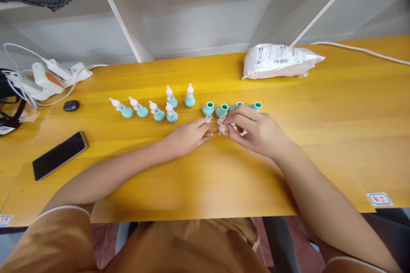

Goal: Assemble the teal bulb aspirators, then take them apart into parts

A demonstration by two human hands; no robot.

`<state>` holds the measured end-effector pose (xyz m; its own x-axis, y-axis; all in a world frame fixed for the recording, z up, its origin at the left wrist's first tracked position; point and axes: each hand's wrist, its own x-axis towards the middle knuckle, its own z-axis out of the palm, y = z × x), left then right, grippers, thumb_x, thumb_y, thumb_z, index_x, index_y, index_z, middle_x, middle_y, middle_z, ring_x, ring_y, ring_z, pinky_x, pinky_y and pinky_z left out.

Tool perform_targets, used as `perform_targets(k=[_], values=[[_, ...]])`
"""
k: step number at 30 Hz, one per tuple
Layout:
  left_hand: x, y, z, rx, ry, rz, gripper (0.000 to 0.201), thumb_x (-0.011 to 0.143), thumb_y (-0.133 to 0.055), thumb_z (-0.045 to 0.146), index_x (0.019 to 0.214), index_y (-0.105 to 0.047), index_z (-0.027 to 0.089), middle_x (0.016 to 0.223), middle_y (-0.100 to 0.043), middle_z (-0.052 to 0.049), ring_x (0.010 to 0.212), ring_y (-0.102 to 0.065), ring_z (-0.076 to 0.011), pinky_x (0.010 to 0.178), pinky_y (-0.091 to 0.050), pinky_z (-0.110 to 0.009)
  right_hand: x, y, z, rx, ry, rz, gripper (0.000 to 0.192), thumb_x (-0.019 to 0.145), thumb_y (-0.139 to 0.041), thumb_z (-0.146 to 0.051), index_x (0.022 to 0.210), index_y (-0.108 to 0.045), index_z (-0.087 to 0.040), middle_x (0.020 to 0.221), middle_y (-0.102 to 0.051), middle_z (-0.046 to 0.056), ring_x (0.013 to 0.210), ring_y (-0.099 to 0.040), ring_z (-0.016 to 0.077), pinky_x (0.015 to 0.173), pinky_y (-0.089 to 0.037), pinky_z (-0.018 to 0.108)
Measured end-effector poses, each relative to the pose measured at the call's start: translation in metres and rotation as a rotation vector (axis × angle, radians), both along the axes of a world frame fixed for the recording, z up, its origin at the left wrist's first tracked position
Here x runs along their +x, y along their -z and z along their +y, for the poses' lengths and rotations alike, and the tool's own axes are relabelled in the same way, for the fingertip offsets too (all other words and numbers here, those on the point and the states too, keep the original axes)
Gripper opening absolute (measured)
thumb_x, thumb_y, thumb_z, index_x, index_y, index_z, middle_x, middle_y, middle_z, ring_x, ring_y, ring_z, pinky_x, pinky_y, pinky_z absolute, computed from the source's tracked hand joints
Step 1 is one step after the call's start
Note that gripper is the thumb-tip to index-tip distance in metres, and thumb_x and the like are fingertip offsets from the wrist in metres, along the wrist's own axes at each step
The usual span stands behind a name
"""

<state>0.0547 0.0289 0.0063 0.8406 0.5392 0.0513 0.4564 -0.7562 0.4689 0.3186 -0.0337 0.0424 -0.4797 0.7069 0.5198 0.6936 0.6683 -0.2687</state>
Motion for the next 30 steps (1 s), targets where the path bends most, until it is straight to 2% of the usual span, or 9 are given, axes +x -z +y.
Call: perform_targets(k=[4, 9, 12, 15, 18, 21, 23, 27, 30], values=[[0.004, 0.004, 0.015, -0.082, 0.038, -0.150, 0.005, 0.105, -0.068, 0.019, 0.103, -0.072, 0.017, 0.104, -0.070, -0.006, 0.090, -0.070, -0.0197, 0.087, -0.059, -0.033, -0.001, 0.000, 0.000, 0.015, -0.018, 0.005, 0.021, 0.108, -0.061, -0.014, 0.119, -0.074, -0.025, 0.108, -0.080, 0.007, 0.091, -0.074, 0.0237, 0.070, -0.055, 0.035], [-0.010, -0.003, 0.009, -0.203, 0.004, -0.271, 0.006, 0.092, -0.070, 0.013, 0.094, -0.072, 0.018, 0.089, -0.067, -0.001, 0.076, -0.064, -0.0141, 0.075, -0.055, -0.027, -0.004, -0.001, -0.001, -0.023, -0.033, 0.058, 0.022, 0.107, -0.060, -0.012, 0.116, -0.074, -0.027, 0.108, -0.079, 0.008, 0.092, -0.075, 0.0239, 0.072, -0.057, 0.036], [-0.028, -0.007, -0.004, -0.508, -0.103, -0.366, 0.005, 0.091, -0.076, 0.020, 0.094, -0.073, 0.017, 0.085, -0.069, -0.001, 0.069, -0.063, -0.0111, 0.068, -0.055, -0.024, -0.012, -0.001, -0.004, -0.098, -0.098, 0.174, 0.021, 0.108, -0.060, -0.013, 0.115, -0.073, -0.027, 0.110, -0.078, 0.008, 0.092, -0.074, 0.0232, 0.072, -0.059, 0.036], [-0.048, -0.004, -0.016, -0.920, -0.236, -0.521, 0.023, 0.091, -0.084, 0.033, 0.094, -0.068, 0.016, 0.081, -0.070, -0.001, 0.066, -0.064, -0.0104, 0.060, -0.053, -0.021, -0.023, 0.001, -0.009, -0.213, -0.142, 0.313, 0.021, 0.108, -0.061, -0.015, 0.115, -0.075, -0.028, 0.108, -0.076, 0.007, 0.081, -0.071, 0.0197, 0.064, -0.058, 0.034], [-0.058, 0.002, -0.024, -1.114, -0.315, -0.653, 0.037, 0.088, -0.092, 0.040, 0.091, -0.064, 0.016, 0.079, -0.068, 0.001, 0.062, -0.062, -0.0077, 0.055, -0.049, -0.017, -0.036, 0.008, -0.012, -0.290, -0.172, 0.422, 0.019, 0.107, -0.064, -0.017, 0.113, -0.077, -0.028, 0.103, -0.075, 0.005, 0.076, -0.069, 0.0182, 0.065, -0.059, 0.035], [-0.058, 0.006, -0.025, -1.216, -0.276, -0.687, 0.043, 0.086, -0.097, 0.044, 0.094, -0.065, 0.016, 0.079, -0.068, 0.001, 0.061, -0.061, -0.0070, 0.054, -0.047, -0.016, -0.047, 0.019, -0.014, -0.343, -0.196, 0.513, 0.016, 0.106, -0.067, -0.017, 0.112, -0.078, -0.027, 0.101, -0.074, 0.004, 0.079, -0.071, 0.0181, 0.072, -0.063, 0.035], [-0.057, 0.007, -0.025, -1.250, -0.251, -0.688, 0.043, 0.086, -0.097, 0.044, 0.098, -0.068, 0.015, 0.080, -0.068, 0.001, 0.062, -0.061, -0.0072, 0.055, -0.048, -0.017, -0.052, 0.026, -0.014, -0.403, -0.183, 0.587, 0.014, 0.106, -0.069, -0.019, 0.111, -0.079, -0.027, 0.101, -0.074, 0.004, 0.081, -0.072, 0.0175, 0.070, -0.064, 0.033], [-0.057, 0.010, -0.024, -1.222, -0.241, -0.711, 0.038, 0.088, -0.096, 0.042, 0.095, -0.071, 0.015, 0.084, -0.070, -0.001, 0.064, -0.060, -0.0071, 0.059, -0.049, -0.019, -0.058, 0.033, -0.015, -0.622, -0.158, 0.787, 0.009, 0.108, -0.074, -0.026, 0.109, -0.083, -0.025, 0.102, -0.074, 0.005, 0.077, -0.072, 0.0149, 0.065, -0.064, 0.029], [-0.057, 0.011, -0.026, -1.186, -0.171, -0.724, 0.034, 0.089, -0.096, 0.039, 0.093, -0.072, 0.014, 0.088, -0.072, -0.003, 0.069, -0.063, -0.0086, 0.065, -0.052, -0.022, -0.061, 0.035, -0.017, -0.808, -0.178, 0.943, 0.010, 0.106, -0.080, -0.033, 0.110, -0.085, -0.025, 0.104, -0.077, 0.005, 0.074, -0.075, 0.0137, 0.067, -0.068, 0.029]])
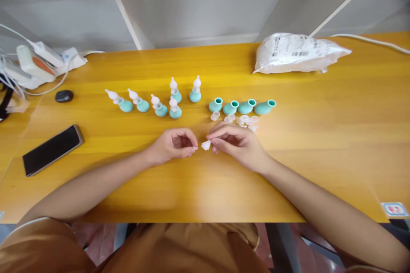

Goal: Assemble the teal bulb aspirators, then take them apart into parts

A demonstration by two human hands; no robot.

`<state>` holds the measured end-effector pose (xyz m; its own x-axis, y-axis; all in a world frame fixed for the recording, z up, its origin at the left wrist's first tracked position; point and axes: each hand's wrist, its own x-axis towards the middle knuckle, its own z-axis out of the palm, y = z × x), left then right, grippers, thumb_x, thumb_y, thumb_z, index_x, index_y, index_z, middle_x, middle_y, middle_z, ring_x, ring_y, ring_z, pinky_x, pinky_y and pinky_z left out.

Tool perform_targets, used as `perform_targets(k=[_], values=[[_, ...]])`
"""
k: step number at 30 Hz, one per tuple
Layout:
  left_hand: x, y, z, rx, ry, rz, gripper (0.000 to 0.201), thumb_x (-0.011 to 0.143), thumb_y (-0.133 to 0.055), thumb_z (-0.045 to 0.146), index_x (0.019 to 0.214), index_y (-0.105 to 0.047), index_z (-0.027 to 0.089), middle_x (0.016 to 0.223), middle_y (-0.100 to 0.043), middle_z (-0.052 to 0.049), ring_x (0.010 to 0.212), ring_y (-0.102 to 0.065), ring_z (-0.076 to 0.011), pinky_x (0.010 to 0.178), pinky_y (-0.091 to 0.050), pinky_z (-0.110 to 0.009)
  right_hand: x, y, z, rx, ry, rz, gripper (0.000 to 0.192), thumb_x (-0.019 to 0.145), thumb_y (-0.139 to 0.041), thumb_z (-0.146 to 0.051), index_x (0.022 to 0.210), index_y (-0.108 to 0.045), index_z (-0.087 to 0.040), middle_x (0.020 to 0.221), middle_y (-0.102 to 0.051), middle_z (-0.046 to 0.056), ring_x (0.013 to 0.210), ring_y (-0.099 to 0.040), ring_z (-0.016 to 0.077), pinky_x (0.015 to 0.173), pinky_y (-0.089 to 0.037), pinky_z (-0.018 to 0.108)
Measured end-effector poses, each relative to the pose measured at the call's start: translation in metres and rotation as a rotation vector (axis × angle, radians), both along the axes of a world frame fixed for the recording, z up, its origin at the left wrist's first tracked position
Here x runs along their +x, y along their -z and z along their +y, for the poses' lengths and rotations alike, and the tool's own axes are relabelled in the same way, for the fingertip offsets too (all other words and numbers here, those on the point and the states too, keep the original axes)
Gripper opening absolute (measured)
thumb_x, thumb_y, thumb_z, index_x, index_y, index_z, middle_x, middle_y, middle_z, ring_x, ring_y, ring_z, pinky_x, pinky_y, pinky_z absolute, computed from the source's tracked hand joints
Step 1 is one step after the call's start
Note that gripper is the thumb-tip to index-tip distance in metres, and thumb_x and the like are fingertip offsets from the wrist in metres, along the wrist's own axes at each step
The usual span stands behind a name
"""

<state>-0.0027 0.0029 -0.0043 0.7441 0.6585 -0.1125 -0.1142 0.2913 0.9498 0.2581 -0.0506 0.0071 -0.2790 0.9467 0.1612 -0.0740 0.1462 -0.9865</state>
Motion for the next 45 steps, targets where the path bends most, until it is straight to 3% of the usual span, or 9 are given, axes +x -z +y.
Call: perform_targets(k=[8, 18, 45], values=[[0.003, -0.004, -0.003, -0.050, -0.004, 0.029, 0.036, 0.087, -0.098, 0.038, 0.097, -0.073, 0.014, 0.088, -0.074, -0.002, 0.074, -0.066, -0.0099, 0.070, -0.054, -0.024, -0.004, 0.013, 0.001, -0.224, -0.066, 0.100, 0.022, 0.102, -0.086, -0.045, 0.108, -0.085, -0.024, 0.084, -0.081, 0.002, 0.068, -0.074, 0.0149, 0.067, -0.065, 0.030], [0.003, -0.002, -0.001, -0.104, 0.000, -0.008, 0.034, 0.092, -0.095, 0.039, 0.103, -0.074, 0.015, 0.086, -0.075, -0.001, 0.070, -0.069, -0.0103, 0.069, -0.057, -0.024, -0.004, 0.019, 0.003, -0.318, -0.066, 0.129, 0.027, 0.100, -0.089, -0.048, 0.109, -0.084, -0.023, 0.079, -0.080, 0.001, 0.065, -0.069, 0.0128, 0.066, -0.058, 0.027], [0.002, -0.005, -0.011, 0.115, -0.126, 0.086, 0.017, 0.096, -0.084, 0.030, 0.101, -0.076, 0.016, 0.089, -0.072, -0.003, 0.071, -0.066, -0.0110, 0.064, -0.061, -0.023, -0.005, 0.017, 0.003, -0.311, -0.002, 0.047, 0.029, 0.097, -0.091, -0.050, 0.107, -0.085, -0.023, 0.079, -0.079, 0.000, 0.064, -0.070, 0.0126, 0.065, -0.060, 0.028]])
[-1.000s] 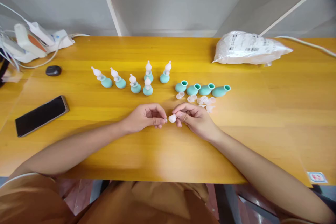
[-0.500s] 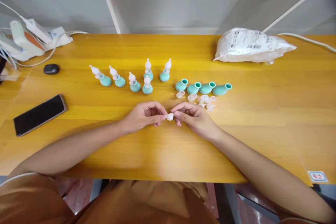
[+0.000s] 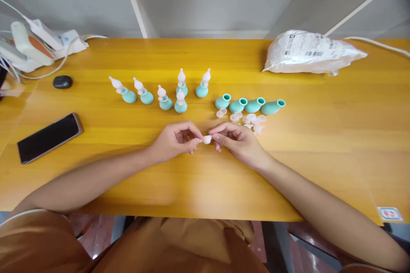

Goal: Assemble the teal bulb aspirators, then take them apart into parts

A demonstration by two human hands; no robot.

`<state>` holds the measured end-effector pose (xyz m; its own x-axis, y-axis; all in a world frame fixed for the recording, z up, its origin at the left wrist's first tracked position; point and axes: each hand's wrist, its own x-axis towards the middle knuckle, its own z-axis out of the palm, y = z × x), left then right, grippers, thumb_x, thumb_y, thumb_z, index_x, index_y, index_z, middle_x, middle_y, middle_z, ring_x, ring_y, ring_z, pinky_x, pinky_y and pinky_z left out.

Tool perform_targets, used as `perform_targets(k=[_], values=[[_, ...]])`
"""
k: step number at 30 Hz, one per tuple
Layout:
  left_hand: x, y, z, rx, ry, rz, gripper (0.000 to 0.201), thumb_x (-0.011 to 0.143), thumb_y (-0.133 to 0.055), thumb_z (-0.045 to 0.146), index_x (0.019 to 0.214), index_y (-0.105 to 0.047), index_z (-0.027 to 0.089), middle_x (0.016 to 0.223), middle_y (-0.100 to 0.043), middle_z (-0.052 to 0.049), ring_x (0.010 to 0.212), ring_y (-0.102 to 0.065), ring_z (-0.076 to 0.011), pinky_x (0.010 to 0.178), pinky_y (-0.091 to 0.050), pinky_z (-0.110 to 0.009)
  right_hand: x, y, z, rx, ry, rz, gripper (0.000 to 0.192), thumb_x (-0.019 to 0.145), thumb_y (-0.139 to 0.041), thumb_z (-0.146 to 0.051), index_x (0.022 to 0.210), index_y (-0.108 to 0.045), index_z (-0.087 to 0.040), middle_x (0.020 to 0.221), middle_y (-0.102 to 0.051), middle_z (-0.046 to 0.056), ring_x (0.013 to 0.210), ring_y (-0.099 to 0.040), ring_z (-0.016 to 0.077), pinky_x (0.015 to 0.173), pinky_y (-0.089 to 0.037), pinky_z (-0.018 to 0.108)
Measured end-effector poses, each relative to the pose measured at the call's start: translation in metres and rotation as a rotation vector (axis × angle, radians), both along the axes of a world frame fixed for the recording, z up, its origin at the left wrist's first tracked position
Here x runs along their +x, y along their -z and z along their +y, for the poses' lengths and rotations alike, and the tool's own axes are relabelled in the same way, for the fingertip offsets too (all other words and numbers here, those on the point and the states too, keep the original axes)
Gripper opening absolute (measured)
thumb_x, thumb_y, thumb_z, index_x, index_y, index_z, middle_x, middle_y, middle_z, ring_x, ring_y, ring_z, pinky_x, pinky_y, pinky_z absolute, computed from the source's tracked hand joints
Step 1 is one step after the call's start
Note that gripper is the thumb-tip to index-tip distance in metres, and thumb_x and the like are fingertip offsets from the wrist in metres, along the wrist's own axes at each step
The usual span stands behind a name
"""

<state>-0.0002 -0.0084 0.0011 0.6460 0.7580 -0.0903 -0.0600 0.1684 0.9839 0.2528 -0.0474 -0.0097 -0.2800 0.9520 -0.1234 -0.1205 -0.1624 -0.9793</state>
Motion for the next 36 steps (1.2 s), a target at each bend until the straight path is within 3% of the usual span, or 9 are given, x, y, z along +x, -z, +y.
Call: perform_targets(k=[12, 36], values=[[0.0026, 0.0012, -0.0017, -0.048, -0.021, -0.007, 0.027, 0.093, -0.090, 0.035, 0.100, -0.071, 0.016, 0.090, -0.072, -0.001, 0.072, -0.068, -0.0105, 0.065, -0.062, -0.022, 0.0001, 0.0000, -0.0007, -0.015, 0.009, -0.034, 0.036, 0.094, -0.092, -0.055, 0.106, -0.084, -0.022, 0.076, -0.078, 0.000, 0.064, -0.070, 0.0139, 0.065, -0.061, 0.029], [0.0016, 0.0025, -0.0029, -0.052, 0.002, 0.025, 0.029, 0.096, -0.088, 0.038, 0.099, -0.069, 0.017, 0.087, -0.071, 0.000, 0.072, -0.069, -0.0109, 0.067, -0.062, -0.024, 0.0001, -0.0031, -0.0017, 0.001, 0.012, -0.055, 0.036, 0.094, -0.092, -0.056, 0.104, -0.083, -0.022, 0.081, -0.080, 0.002, 0.066, -0.072, 0.0148, 0.067, -0.063, 0.031]])
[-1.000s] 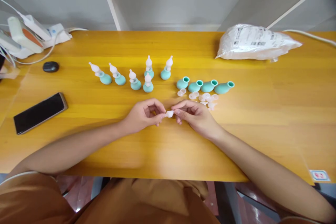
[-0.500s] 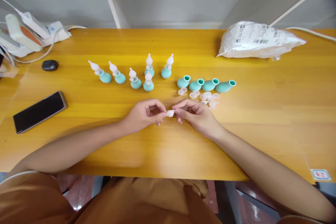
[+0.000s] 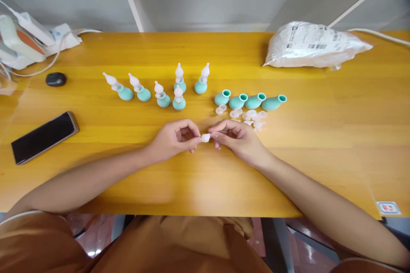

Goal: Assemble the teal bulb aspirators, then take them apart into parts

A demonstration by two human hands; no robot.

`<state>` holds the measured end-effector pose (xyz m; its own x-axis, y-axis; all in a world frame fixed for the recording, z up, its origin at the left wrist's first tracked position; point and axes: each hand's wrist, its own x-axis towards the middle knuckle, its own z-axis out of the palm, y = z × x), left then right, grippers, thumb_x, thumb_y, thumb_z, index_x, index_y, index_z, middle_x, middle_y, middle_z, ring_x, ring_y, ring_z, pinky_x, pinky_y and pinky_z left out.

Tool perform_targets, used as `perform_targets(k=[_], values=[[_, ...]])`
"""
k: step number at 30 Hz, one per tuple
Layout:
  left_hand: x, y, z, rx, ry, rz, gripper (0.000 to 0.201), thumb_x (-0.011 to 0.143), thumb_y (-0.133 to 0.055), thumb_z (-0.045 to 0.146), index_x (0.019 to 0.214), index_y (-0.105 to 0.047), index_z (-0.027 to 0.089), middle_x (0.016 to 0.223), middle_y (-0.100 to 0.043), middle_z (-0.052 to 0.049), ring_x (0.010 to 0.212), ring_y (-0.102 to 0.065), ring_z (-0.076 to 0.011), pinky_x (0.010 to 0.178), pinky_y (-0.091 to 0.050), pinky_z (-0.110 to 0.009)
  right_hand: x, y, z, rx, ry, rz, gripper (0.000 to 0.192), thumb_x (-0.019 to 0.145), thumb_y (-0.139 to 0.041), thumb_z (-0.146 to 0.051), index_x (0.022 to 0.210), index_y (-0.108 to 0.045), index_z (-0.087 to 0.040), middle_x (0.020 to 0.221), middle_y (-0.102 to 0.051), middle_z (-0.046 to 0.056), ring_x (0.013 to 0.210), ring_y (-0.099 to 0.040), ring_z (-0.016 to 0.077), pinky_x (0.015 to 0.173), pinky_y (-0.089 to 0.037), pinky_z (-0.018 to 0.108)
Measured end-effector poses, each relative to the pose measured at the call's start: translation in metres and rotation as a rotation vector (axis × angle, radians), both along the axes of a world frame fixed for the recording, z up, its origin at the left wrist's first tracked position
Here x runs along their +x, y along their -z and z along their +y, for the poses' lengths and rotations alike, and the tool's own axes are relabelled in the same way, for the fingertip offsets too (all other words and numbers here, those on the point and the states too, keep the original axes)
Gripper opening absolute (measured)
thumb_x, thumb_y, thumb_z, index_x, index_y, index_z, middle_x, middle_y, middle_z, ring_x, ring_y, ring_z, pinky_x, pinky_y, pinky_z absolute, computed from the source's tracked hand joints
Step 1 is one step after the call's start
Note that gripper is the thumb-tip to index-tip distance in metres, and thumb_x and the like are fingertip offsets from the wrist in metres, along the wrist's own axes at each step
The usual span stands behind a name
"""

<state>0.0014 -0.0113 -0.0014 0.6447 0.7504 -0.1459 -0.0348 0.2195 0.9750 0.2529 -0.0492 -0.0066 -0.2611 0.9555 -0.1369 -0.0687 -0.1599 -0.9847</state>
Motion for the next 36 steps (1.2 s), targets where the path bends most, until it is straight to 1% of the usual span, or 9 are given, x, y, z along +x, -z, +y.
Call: perform_targets(k=[8, 14, 23, 28, 36], values=[[-0.0009, 0.0015, 0.0001, -0.013, 0.022, -0.010, 0.028, 0.095, -0.088, 0.036, 0.101, -0.068, 0.018, 0.090, -0.073, -0.002, 0.074, -0.070, -0.0118, 0.068, -0.063, -0.024, -0.0005, -0.0035, -0.0001, 0.003, 0.012, -0.019, 0.037, 0.091, -0.094, -0.057, 0.099, -0.082, -0.022, 0.079, -0.080, 0.002, 0.064, -0.071, 0.0145, 0.065, -0.062, 0.030], [-0.0009, 0.0016, -0.0006, -0.010, 0.022, 0.008, 0.031, 0.094, -0.089, 0.040, 0.101, -0.067, 0.018, 0.089, -0.072, -0.002, 0.074, -0.070, -0.0124, 0.068, -0.063, -0.025, -0.0005, -0.0056, -0.0004, -0.007, 0.004, -0.032, 0.041, 0.090, -0.094, -0.060, 0.097, -0.081, -0.022, 0.081, -0.080, 0.003, 0.064, -0.071, 0.0148, 0.066, -0.063, 0.031], [-0.0007, 0.0002, -0.0021, 0.016, 0.028, 0.003, 0.025, 0.098, -0.085, 0.034, 0.100, -0.067, 0.018, 0.089, -0.070, -0.001, 0.073, -0.069, -0.0114, 0.068, -0.063, -0.024, -0.0010, -0.0056, -0.0013, -0.006, -0.011, -0.021, 0.039, 0.091, -0.094, -0.058, 0.093, -0.080, -0.021, 0.082, -0.080, 0.003, 0.064, -0.071, 0.0139, 0.065, -0.063, 0.030], [-0.0003, -0.0006, -0.0016, 0.006, 0.026, 0.008, 0.028, 0.095, -0.087, 0.035, 0.099, -0.066, 0.018, 0.089, -0.070, -0.001, 0.073, -0.069, -0.0119, 0.068, -0.062, -0.025, -0.0008, -0.0058, -0.0013, -0.009, -0.020, -0.027, 0.041, 0.090, -0.093, -0.060, 0.095, -0.080, -0.021, 0.081, -0.080, 0.003, 0.065, -0.071, 0.0147, 0.067, -0.064, 0.031], [-0.0008, 0.0002, -0.0012, 0.007, 0.030, -0.017, 0.030, 0.095, -0.088, 0.039, 0.100, -0.067, 0.018, 0.092, -0.070, -0.002, 0.076, -0.069, -0.0121, 0.069, -0.062, -0.024, -0.0003, -0.0048, -0.0010, 0.002, -0.008, -0.016, 0.039, 0.092, -0.093, -0.059, 0.097, -0.080, -0.022, 0.079, -0.079, 0.002, 0.065, -0.072, 0.0147, 0.067, -0.063, 0.031]])
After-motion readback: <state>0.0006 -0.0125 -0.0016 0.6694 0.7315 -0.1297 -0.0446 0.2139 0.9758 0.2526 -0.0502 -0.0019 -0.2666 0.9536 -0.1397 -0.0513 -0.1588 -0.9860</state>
